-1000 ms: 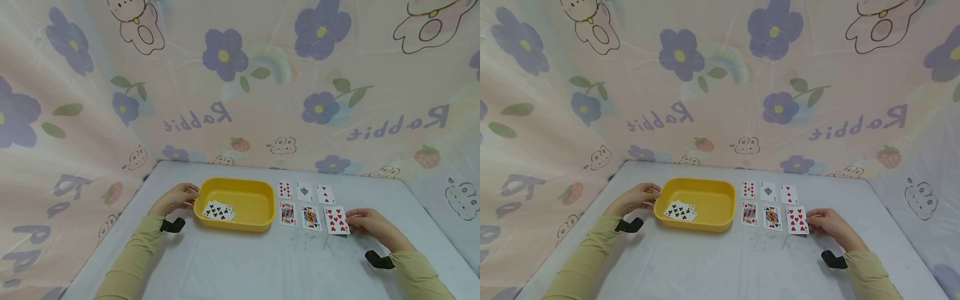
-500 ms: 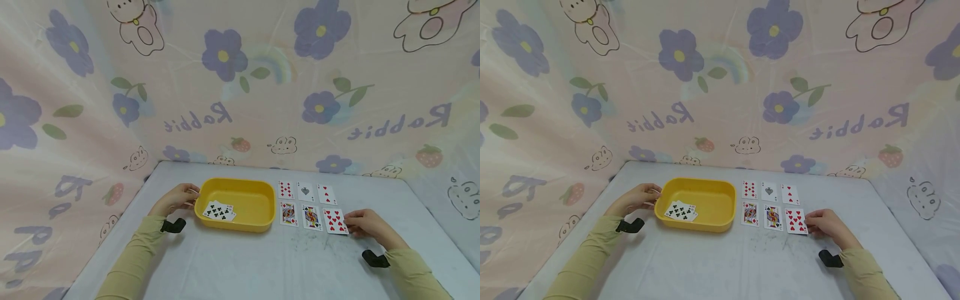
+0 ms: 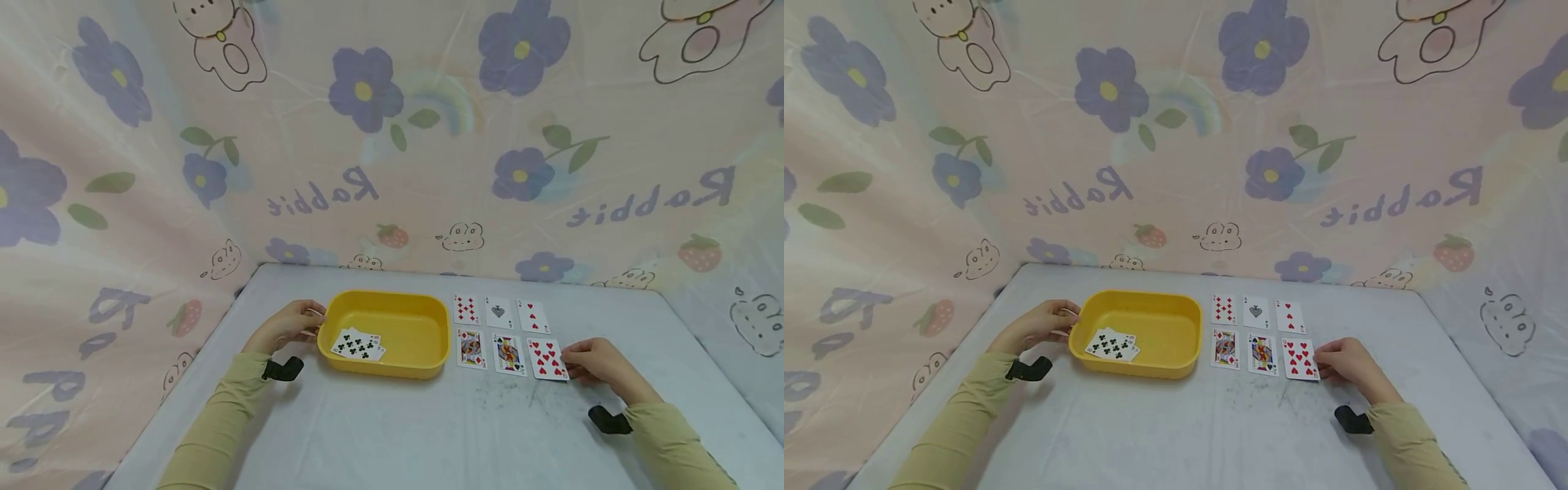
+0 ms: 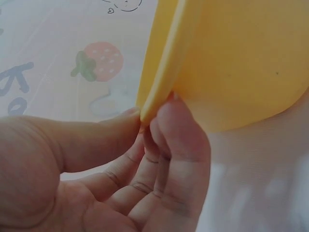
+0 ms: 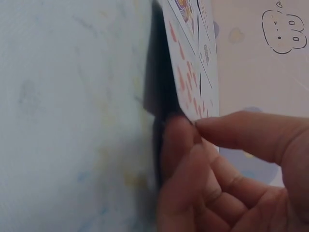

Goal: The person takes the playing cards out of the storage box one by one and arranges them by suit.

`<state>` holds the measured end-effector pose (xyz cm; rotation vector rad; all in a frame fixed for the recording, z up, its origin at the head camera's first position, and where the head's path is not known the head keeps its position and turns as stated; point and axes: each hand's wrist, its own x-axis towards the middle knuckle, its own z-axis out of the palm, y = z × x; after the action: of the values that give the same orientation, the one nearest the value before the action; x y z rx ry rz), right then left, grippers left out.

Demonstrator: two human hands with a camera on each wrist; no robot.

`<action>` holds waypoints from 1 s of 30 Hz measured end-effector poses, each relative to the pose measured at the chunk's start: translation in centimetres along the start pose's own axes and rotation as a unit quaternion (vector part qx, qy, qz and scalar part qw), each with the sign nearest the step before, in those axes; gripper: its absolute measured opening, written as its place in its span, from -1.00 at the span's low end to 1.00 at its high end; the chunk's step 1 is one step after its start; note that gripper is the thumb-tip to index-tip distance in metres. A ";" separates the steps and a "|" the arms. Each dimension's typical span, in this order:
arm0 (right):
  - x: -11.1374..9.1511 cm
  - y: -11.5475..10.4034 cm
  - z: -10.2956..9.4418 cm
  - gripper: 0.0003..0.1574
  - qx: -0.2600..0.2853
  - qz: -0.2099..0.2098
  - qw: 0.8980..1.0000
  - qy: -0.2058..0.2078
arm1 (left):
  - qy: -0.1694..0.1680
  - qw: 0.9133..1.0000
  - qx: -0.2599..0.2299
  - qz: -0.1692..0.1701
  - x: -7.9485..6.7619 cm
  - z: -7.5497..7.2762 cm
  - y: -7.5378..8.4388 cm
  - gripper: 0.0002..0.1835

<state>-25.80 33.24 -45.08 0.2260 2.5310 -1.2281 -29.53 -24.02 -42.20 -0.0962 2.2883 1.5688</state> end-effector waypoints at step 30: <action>-0.2 -1.9 -1.2 -0.51 -0.020 -0.063 0.998 0.012 | 0.003 1.000 0.007 -0.003 -0.2 0.2 0.2 -0.71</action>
<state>-26.35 32.99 -42.90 0.0724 2.6235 -1.2246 -29.39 -23.81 -41.97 -0.1034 2.3006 1.5521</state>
